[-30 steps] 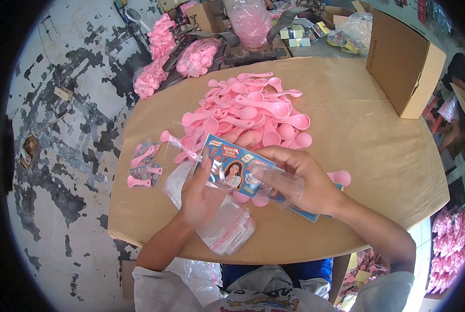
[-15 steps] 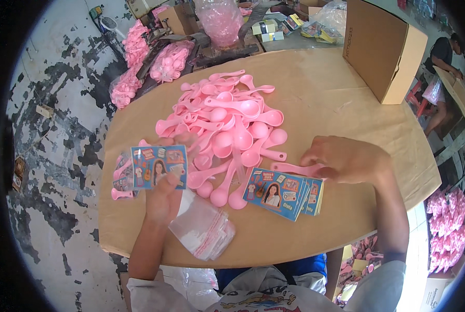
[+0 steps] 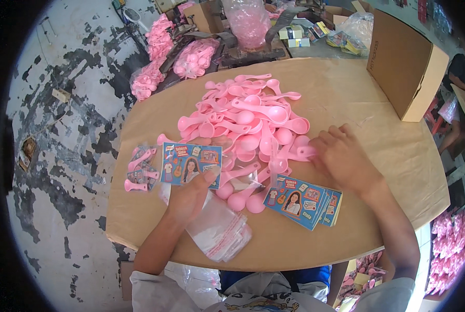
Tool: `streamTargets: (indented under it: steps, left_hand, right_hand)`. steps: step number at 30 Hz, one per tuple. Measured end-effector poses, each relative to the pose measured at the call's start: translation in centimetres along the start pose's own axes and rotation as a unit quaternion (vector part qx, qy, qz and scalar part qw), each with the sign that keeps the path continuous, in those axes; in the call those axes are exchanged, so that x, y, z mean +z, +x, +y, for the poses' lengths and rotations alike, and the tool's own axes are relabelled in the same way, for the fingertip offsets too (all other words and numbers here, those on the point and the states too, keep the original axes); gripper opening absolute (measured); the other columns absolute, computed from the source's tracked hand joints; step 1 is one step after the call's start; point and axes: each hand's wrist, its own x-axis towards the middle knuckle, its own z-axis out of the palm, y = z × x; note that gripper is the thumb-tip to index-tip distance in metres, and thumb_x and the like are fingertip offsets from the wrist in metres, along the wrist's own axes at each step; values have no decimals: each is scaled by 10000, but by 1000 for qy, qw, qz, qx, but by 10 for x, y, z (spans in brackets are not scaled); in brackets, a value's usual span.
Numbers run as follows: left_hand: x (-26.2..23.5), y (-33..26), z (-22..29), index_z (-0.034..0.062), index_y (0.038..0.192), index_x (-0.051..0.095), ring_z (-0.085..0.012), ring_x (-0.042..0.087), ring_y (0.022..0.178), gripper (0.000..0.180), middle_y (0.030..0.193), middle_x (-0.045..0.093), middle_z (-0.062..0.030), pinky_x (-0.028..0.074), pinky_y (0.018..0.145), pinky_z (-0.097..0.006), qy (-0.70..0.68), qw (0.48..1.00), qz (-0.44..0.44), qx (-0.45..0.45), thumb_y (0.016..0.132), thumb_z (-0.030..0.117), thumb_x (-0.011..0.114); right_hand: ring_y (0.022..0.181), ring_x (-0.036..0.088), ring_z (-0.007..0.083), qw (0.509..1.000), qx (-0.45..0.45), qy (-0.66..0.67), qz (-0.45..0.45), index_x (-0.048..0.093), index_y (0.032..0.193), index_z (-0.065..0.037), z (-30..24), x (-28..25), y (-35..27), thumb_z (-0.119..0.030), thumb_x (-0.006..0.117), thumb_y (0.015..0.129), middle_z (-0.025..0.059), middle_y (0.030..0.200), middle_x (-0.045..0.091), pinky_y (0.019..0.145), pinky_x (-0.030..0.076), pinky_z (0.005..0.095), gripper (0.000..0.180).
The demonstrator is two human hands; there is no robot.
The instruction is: The person places pink plastic spoons and cards into clear plastic bags, handling several bags in sequence.
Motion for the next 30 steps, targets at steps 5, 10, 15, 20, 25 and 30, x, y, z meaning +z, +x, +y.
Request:
streamTargets:
  steps: [5, 10, 15, 20, 25, 30]
  left_hand:
    - [0, 6, 5, 40, 1378, 402, -301, 447, 1326, 562, 1392, 482, -173, 343, 1124, -452, -27, 999, -29, 35, 865, 19, 632]
    - [1, 2, 12, 78, 1436, 335, -308, 422, 1347, 620, 1412, 467, -168, 347, 1129, -468, -37, 999, -36, -13, 899, 101, 644]
    - [7, -1, 3, 32, 1346, 460, -201, 558, 1197, 463, 1289, 575, -104, 486, 1000, -364, -120, 991, -56, -12, 933, 132, 644]
    - [6, 1, 6, 45, 1430, 355, -247, 519, 1255, 535, 1354, 533, -137, 468, 1035, -411, -139, 984, -105, 25, 973, 192, 592]
    - [6, 2, 12, 106, 1481, 243, -339, 346, 1395, 609, 1519, 317, -181, 308, 1152, -530, -103, 988, -109, 45, 973, 184, 569]
    - [8, -1, 2, 84, 1443, 292, -327, 435, 1333, 530, 1455, 407, -167, 374, 1120, -505, -104, 987, -113, 42, 987, 183, 544]
  right_hand:
    - [772, 598, 201, 898, 120, 395, 149, 550, 1030, -28, -4, -23, 1, -48, 552, 876, 83, 906, 636, 717, 461, 306, 155]
    - [772, 570, 109, 772, 32, 607, 186, 501, 1116, -6, -33, -33, -2, -61, 467, 927, 57, 847, 605, 718, 458, 263, 200]
    - [747, 567, 101, 717, 71, 680, 131, 526, 1112, -32, -67, -41, 17, -74, 490, 962, 29, 822, 571, 706, 456, 257, 160]
    - [681, 541, 80, 737, 75, 645, 186, 535, 1078, -45, -65, -47, 23, -92, 481, 965, 16, 816, 566, 612, 403, 238, 133]
    - [665, 527, 59, 730, 134, 629, 233, 538, 1061, -55, -53, -43, 18, -119, 463, 969, 11, 803, 567, 567, 345, 226, 136]
    - [682, 528, 76, 704, 114, 679, 175, 546, 1093, -60, -70, -36, 22, -214, 498, 998, 8, 796, 579, 592, 364, 229, 188]
